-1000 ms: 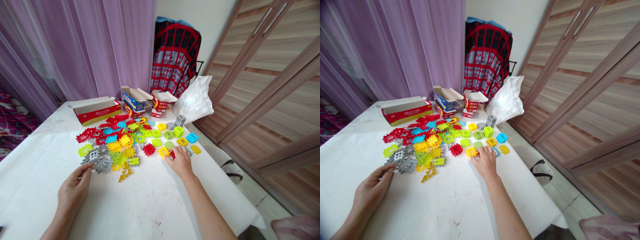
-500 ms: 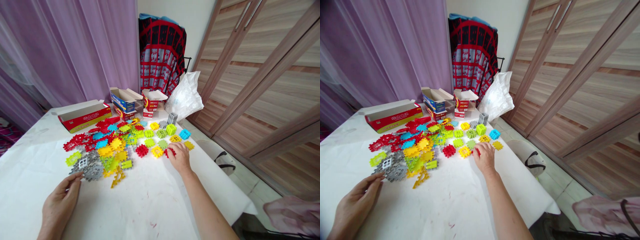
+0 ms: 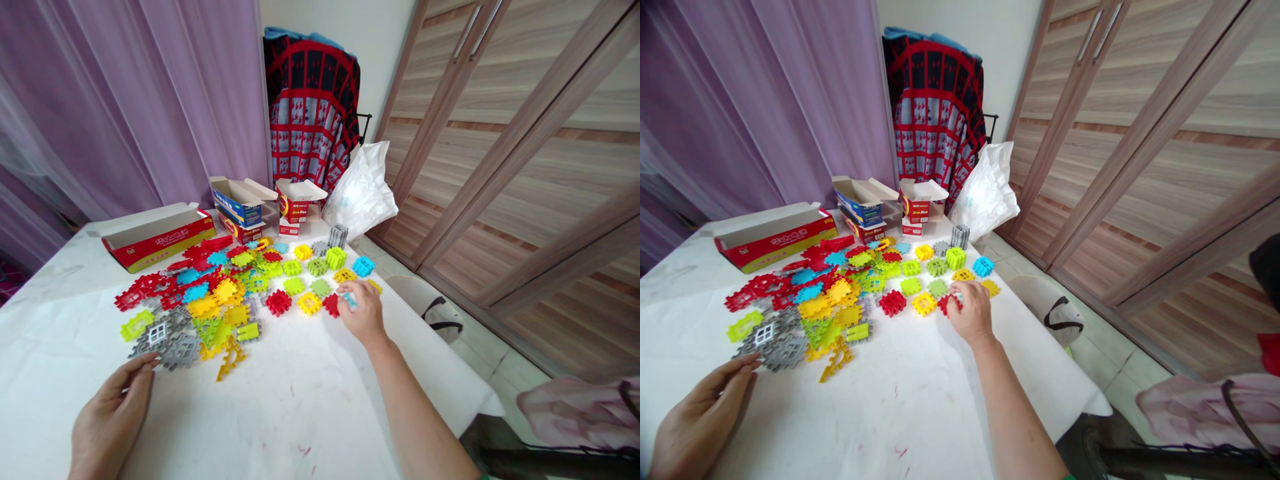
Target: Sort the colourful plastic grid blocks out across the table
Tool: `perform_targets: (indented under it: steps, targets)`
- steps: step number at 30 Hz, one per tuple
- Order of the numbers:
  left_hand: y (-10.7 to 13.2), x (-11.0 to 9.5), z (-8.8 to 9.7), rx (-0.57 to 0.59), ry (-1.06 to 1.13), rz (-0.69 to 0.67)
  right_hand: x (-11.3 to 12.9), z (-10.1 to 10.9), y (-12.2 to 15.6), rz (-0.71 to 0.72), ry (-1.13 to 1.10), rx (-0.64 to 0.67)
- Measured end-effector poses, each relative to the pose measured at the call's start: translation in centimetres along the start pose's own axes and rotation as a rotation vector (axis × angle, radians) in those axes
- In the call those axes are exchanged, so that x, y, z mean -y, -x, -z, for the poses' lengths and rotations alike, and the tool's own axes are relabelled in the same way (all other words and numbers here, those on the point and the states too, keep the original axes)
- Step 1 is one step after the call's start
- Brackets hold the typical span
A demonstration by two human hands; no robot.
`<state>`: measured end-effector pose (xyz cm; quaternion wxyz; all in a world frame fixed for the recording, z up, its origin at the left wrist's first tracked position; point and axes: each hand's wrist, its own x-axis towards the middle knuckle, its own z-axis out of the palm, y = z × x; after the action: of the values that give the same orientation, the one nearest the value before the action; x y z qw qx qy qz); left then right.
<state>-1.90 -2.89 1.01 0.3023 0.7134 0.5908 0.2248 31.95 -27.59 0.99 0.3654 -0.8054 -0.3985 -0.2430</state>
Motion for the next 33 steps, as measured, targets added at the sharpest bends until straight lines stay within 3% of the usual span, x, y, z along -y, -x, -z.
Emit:
perform_targets:
  steps: [3,5,9,14,17,23,33]
  targets:
    - [-0.1,0.0,-0.1,0.015,0.017,0.007,-1.3,1.3,0.2,-0.167,-0.044,-0.327]
    - [-0.2,0.1,-0.2,0.020,0.025,0.008,-1.9,1.6,0.5,-0.246,-0.040,-0.352]
    - [-0.2,0.2,-0.3,0.023,0.042,-0.001,-1.5,0.7,0.8,-0.163,-0.002,-0.086]
    - [-0.1,0.1,-0.1,0.020,0.038,0.003,1.3,-1.0,0.6,-0.060,0.081,0.256]
    - [0.0,0.1,-0.2,0.007,0.037,-0.015,2.6,-1.6,0.3,0.003,0.144,0.398]
    - [-0.5,0.7,-0.4,-0.003,0.023,-0.046,3.4,-2.4,-0.2,0.030,0.218,0.488]
    - [-0.5,0.7,-0.5,-0.049,0.049,-0.095,4.5,-2.2,-0.4,0.017,0.354,0.475]
